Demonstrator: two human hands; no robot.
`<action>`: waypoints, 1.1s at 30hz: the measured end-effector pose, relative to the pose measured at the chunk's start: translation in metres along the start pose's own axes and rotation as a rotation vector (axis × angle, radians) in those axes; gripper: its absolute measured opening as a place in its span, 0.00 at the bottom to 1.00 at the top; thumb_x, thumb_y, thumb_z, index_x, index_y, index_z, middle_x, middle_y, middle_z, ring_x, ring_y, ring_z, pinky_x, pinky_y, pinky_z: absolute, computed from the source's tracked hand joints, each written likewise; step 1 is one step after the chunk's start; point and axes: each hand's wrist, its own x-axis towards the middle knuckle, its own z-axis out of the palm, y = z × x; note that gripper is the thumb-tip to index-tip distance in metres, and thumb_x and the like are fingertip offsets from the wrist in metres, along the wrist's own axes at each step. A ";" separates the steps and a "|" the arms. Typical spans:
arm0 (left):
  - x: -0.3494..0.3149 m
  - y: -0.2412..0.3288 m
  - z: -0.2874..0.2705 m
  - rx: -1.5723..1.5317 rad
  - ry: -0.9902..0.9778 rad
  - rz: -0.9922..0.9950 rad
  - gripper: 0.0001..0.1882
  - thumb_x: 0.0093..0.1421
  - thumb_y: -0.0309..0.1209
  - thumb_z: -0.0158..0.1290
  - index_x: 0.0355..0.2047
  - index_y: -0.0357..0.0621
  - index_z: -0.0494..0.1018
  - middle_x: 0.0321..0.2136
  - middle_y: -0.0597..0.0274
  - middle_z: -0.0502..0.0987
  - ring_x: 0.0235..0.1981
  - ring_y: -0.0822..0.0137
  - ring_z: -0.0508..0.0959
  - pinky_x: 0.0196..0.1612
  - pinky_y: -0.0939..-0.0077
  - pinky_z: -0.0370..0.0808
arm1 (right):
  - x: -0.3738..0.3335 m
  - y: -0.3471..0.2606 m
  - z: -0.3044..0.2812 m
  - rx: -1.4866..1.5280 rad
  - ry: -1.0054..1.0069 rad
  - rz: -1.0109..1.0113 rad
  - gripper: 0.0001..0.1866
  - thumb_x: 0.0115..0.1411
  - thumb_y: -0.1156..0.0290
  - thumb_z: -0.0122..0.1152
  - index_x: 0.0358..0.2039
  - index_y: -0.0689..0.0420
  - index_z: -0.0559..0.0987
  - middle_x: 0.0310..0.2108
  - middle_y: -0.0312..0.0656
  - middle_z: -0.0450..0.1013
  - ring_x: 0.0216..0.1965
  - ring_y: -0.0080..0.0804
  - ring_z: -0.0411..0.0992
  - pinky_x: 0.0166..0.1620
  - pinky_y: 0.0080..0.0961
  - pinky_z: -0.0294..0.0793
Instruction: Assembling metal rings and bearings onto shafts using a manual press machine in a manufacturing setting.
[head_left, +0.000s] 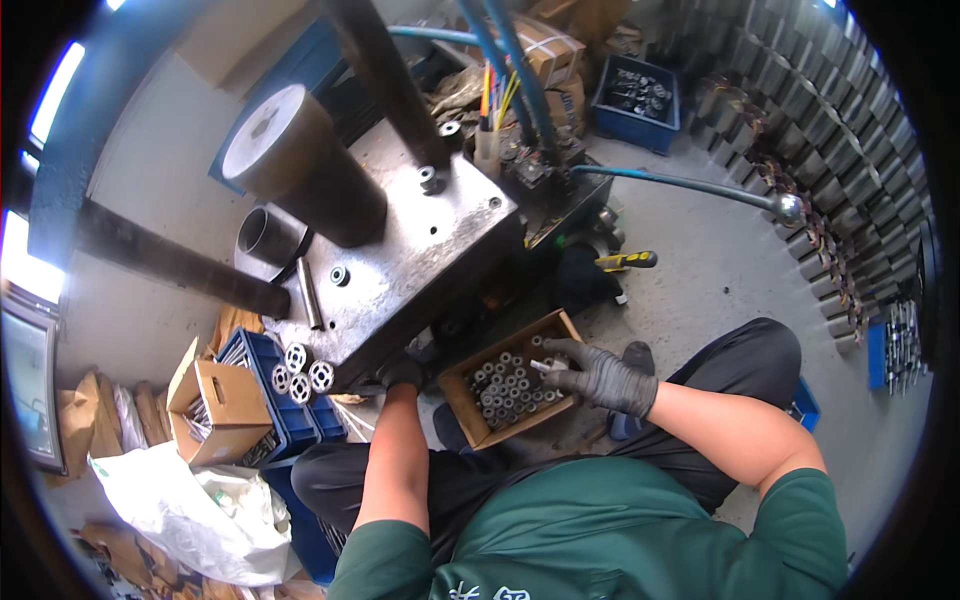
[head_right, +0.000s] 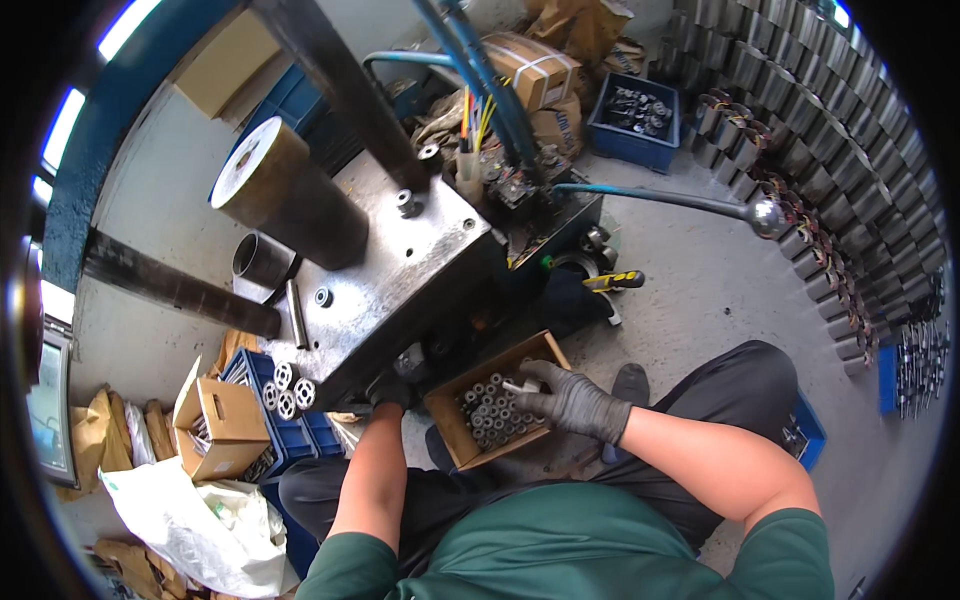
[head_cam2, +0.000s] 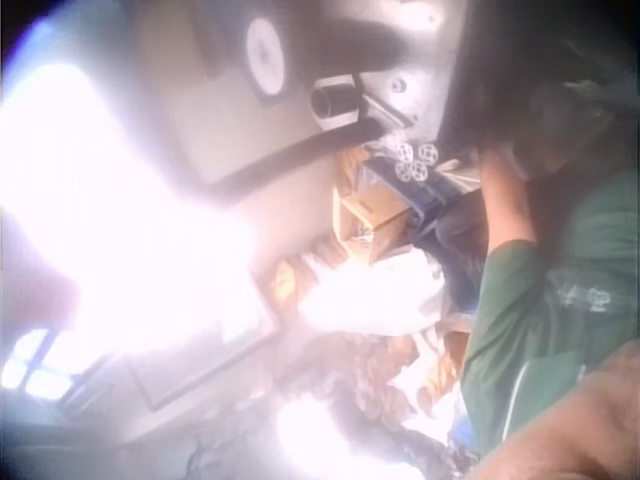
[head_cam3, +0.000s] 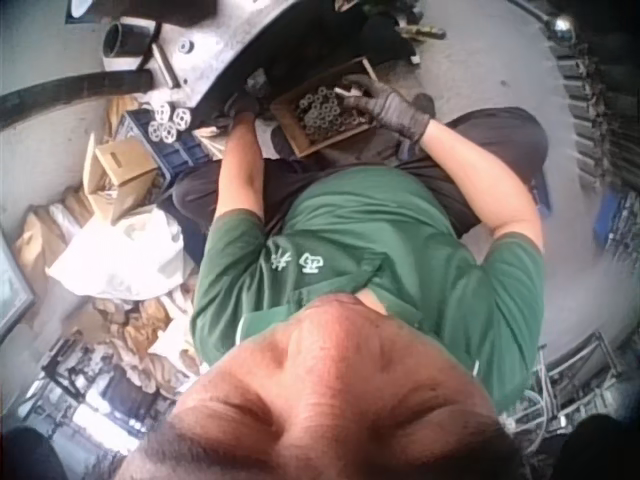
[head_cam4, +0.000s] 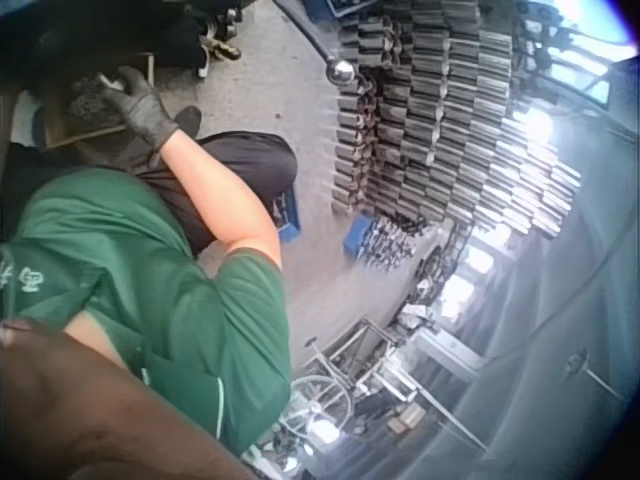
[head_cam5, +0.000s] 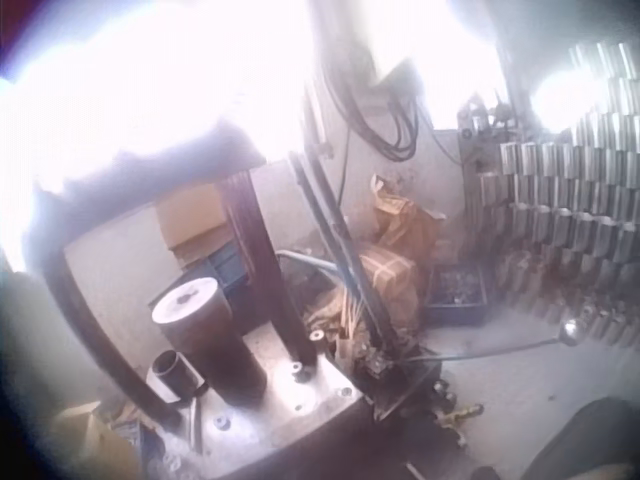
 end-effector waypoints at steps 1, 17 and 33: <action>-0.005 -0.008 0.000 0.004 0.011 0.000 0.32 0.63 0.45 0.53 0.64 0.45 0.68 0.59 0.47 0.75 0.63 0.50 0.72 0.65 0.58 0.68 | 0.001 -0.002 0.000 0.130 0.008 0.013 0.37 0.62 0.62 0.64 0.68 0.58 0.62 0.43 0.44 0.74 0.31 0.29 0.77 0.33 0.26 0.79; -0.087 0.128 -0.156 -0.911 -0.411 0.365 0.22 0.67 0.44 0.56 0.52 0.41 0.76 0.44 0.49 0.80 0.48 0.56 0.81 0.50 0.60 0.76 | 0.005 0.000 -0.016 0.755 -0.145 -0.085 0.54 0.53 0.81 0.51 0.76 0.47 0.36 0.55 0.52 0.71 0.43 0.43 0.78 0.43 0.42 0.83; -0.123 0.168 -0.207 -1.839 -0.646 0.099 0.29 0.55 0.32 0.65 0.55 0.36 0.71 0.43 0.55 0.79 0.44 0.61 0.81 0.51 0.64 0.79 | -0.005 -0.001 -0.004 0.058 -0.010 -0.425 0.44 0.62 0.69 0.64 0.73 0.59 0.52 0.56 0.46 0.73 0.56 0.31 0.71 0.60 0.28 0.70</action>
